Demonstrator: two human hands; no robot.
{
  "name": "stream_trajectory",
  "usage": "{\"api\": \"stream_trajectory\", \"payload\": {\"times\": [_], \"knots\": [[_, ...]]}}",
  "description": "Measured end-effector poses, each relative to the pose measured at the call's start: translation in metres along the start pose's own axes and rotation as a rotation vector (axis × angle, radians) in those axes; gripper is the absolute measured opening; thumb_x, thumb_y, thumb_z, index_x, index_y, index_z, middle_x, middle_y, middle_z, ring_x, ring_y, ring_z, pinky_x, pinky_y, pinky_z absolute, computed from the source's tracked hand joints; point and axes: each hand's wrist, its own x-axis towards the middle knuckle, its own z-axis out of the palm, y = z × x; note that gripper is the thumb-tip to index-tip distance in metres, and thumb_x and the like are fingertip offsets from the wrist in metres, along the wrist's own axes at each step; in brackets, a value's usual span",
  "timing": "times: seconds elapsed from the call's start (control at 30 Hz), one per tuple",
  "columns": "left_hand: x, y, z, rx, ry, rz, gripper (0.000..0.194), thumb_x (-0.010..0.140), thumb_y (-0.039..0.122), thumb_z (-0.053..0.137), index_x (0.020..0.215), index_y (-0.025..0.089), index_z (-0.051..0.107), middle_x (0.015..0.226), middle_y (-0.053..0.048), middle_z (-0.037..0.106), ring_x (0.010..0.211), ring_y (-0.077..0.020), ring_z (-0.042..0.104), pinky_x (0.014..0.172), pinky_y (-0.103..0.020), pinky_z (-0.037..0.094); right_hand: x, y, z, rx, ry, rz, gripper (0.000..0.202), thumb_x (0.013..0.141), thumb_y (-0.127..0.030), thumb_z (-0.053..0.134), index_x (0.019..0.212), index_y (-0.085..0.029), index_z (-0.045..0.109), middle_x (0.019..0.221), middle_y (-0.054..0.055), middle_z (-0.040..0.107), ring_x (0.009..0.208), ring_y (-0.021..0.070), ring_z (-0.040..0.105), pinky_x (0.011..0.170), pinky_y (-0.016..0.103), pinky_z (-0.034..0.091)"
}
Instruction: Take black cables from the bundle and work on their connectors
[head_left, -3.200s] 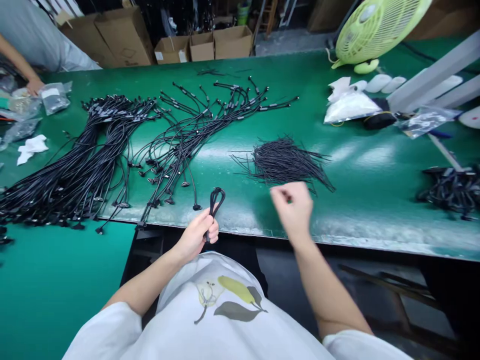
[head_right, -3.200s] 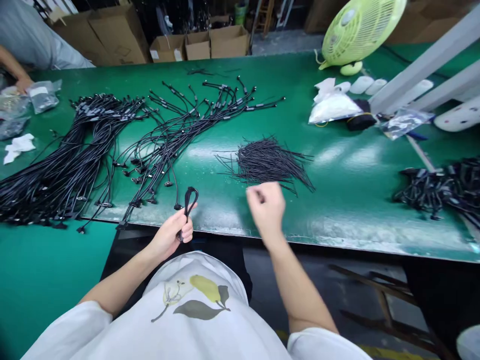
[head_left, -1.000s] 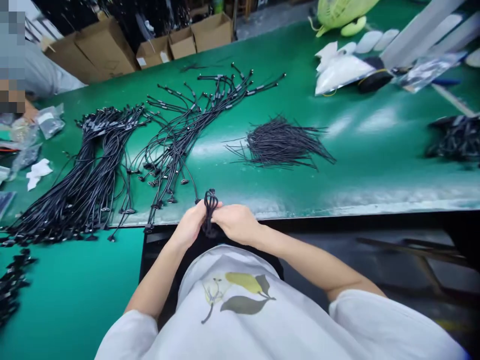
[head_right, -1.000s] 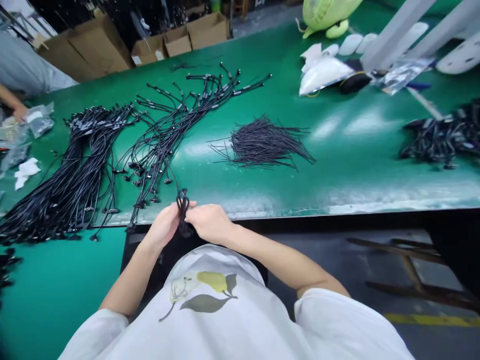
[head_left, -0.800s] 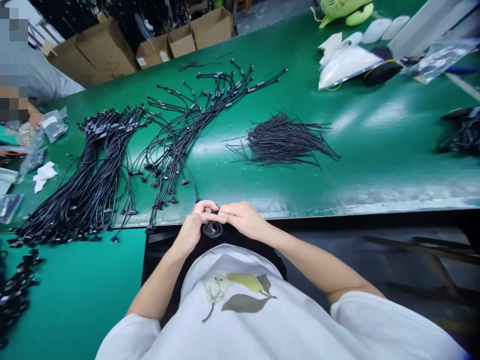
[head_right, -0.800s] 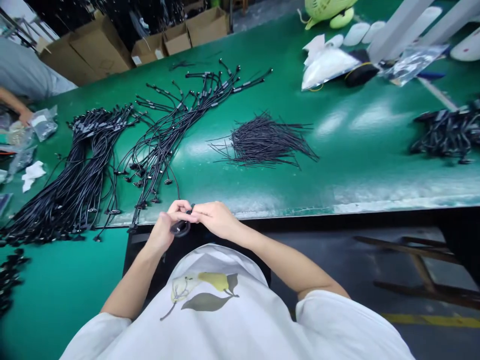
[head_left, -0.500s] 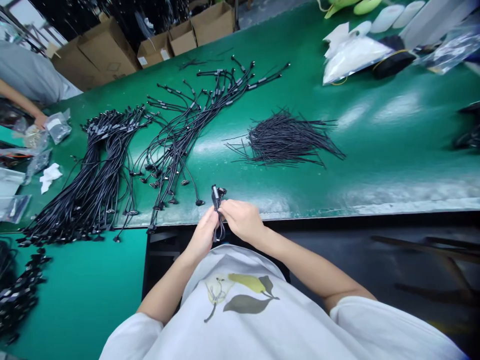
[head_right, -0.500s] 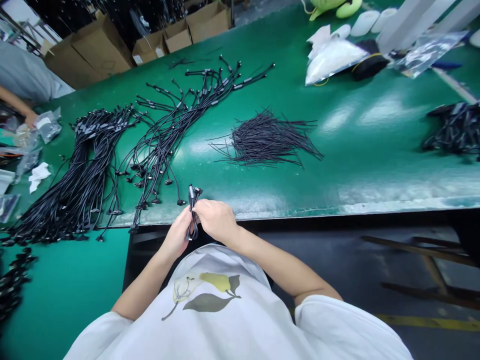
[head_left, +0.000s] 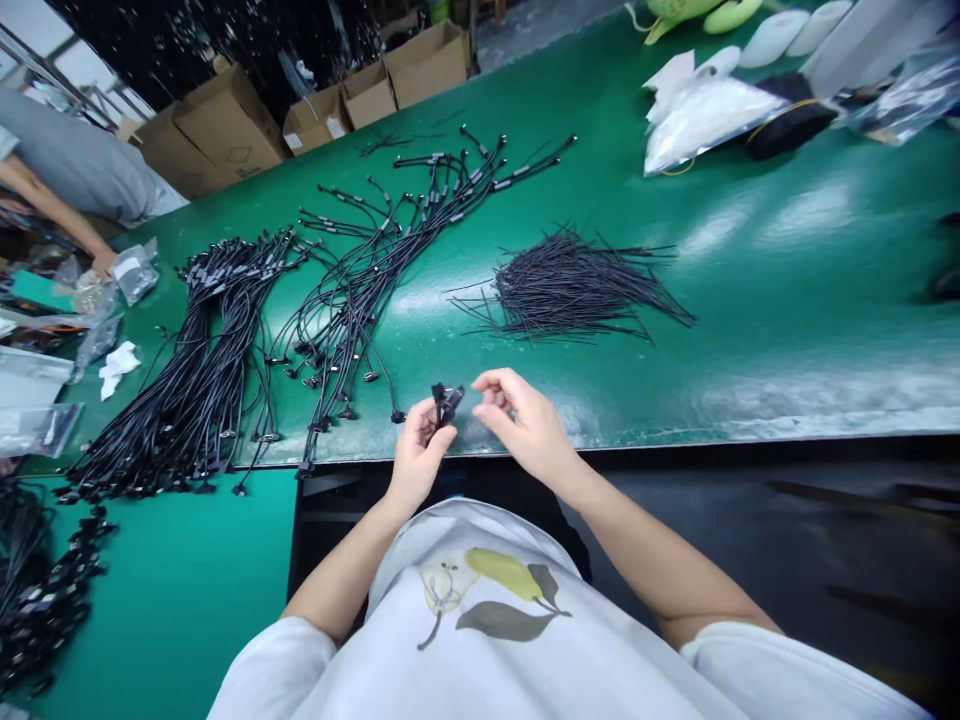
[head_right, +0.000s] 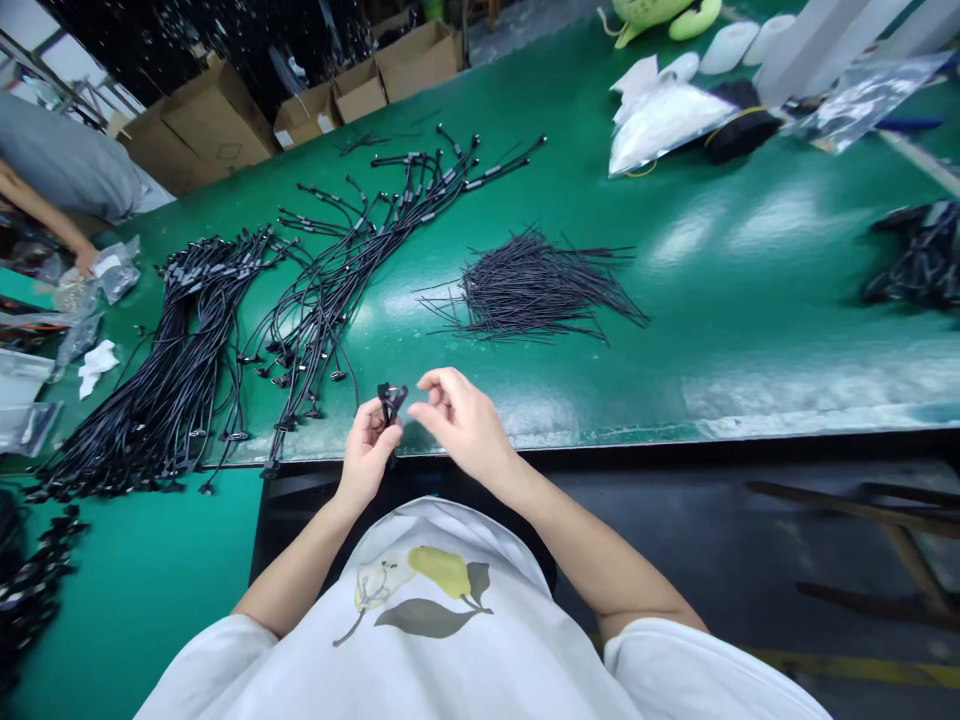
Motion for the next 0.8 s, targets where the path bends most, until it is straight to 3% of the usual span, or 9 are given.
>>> {"api": "stream_trajectory", "payload": {"times": [0.1, 0.27, 0.37, 0.43, 0.53, 0.63, 0.7, 0.8], "knots": [[0.002, 0.002, -0.003, 0.224, -0.026, 0.050, 0.037, 0.089, 0.036, 0.062, 0.122, 0.021, 0.056, 0.107, -0.006, 0.065, 0.089, -0.0192, 0.060, 0.081, -0.030, 0.046, 0.002, -0.005, 0.002, -0.036, -0.053, -0.054, 0.039, 0.082, -0.039, 0.065, 0.112, -0.018, 0.051, 0.093, 0.005, 0.060, 0.074, 0.0149, 0.056, 0.068, 0.028, 0.046], [0.004, 0.010, -0.009, 0.598, -0.046, 0.164, 0.033, 0.088, 0.035, 0.062, 0.118, 0.022, 0.061, 0.104, -0.009, 0.067, 0.094, -0.0247, 0.062, 0.085, -0.033, 0.045, 0.011, 0.000, 0.000, -0.090, -0.120, -0.158, 0.030, 0.085, -0.022, 0.058, 0.115, -0.019, 0.055, 0.112, 0.007, 0.063, 0.097, 0.0188, 0.060, 0.084, 0.032, 0.048], [0.006, 0.016, -0.009, 0.652, -0.104, 0.081, 0.033, 0.087, 0.035, 0.063, 0.118, 0.023, 0.059, 0.099, -0.007, 0.068, 0.086, -0.0235, 0.065, 0.079, -0.031, 0.046, 0.016, 0.001, -0.008, -0.166, -0.205, -0.267, 0.029, 0.086, -0.017, 0.057, 0.115, -0.018, 0.058, 0.112, 0.007, 0.065, 0.104, 0.0206, 0.059, 0.094, 0.036, 0.045], [0.008, 0.019, -0.008, 0.633, -0.192, -0.042, 0.024, 0.089, 0.033, 0.059, 0.110, 0.022, 0.059, 0.082, -0.003, 0.068, 0.070, -0.0202, 0.065, 0.070, -0.029, 0.045, 0.018, 0.000, -0.011, -0.193, -0.286, -0.344, 0.030, 0.086, -0.020, 0.060, 0.117, -0.017, 0.059, 0.114, 0.008, 0.065, 0.107, 0.0214, 0.057, 0.095, 0.037, 0.044], [0.012, 0.022, -0.008, 0.462, -0.374, -0.215, 0.013, 0.091, 0.032, 0.054, 0.087, 0.019, 0.056, 0.057, 0.002, 0.060, 0.053, -0.0165, 0.058, 0.061, -0.027, 0.042, 0.024, -0.001, -0.012, -0.208, -0.366, -0.426, 0.021, 0.090, -0.025, 0.058, 0.109, -0.018, 0.063, 0.108, 0.007, 0.066, 0.109, 0.0219, 0.056, 0.098, 0.039, 0.042], [0.013, 0.023, -0.010, 0.073, -0.528, -0.343, 0.022, 0.088, 0.038, 0.061, 0.088, 0.017, 0.055, 0.061, 0.000, 0.061, 0.055, -0.0143, 0.057, 0.061, -0.026, 0.043, 0.031, -0.001, -0.016, -0.177, -0.385, -0.496, 0.017, 0.095, -0.025, 0.050, 0.100, -0.019, 0.066, 0.101, 0.006, 0.068, 0.108, 0.0207, 0.056, 0.100, 0.040, 0.040], [0.012, 0.025, -0.012, -0.183, -0.547, -0.411, 0.031, 0.084, 0.042, 0.067, 0.096, 0.016, 0.056, 0.066, 0.001, 0.059, 0.054, -0.0117, 0.053, 0.057, -0.024, 0.042, 0.035, -0.002, -0.020, -0.092, -0.427, -0.526, 0.018, 0.096, -0.024, 0.048, 0.100, -0.018, 0.064, 0.103, 0.006, 0.068, 0.106, 0.0188, 0.057, 0.098, 0.037, 0.042], [0.010, 0.026, -0.013, -0.448, -0.497, -0.516, 0.038, 0.085, 0.051, 0.065, 0.095, 0.014, 0.059, 0.061, 0.005, 0.047, 0.042, -0.0051, 0.036, 0.043, -0.019, 0.031, 0.036, -0.007, -0.026, 0.003, -0.500, -0.521, 0.016, 0.095, -0.019, 0.048, 0.101, -0.018, 0.063, 0.109, 0.007, 0.066, 0.106, 0.0168, 0.058, 0.095, 0.033, 0.045]]}}
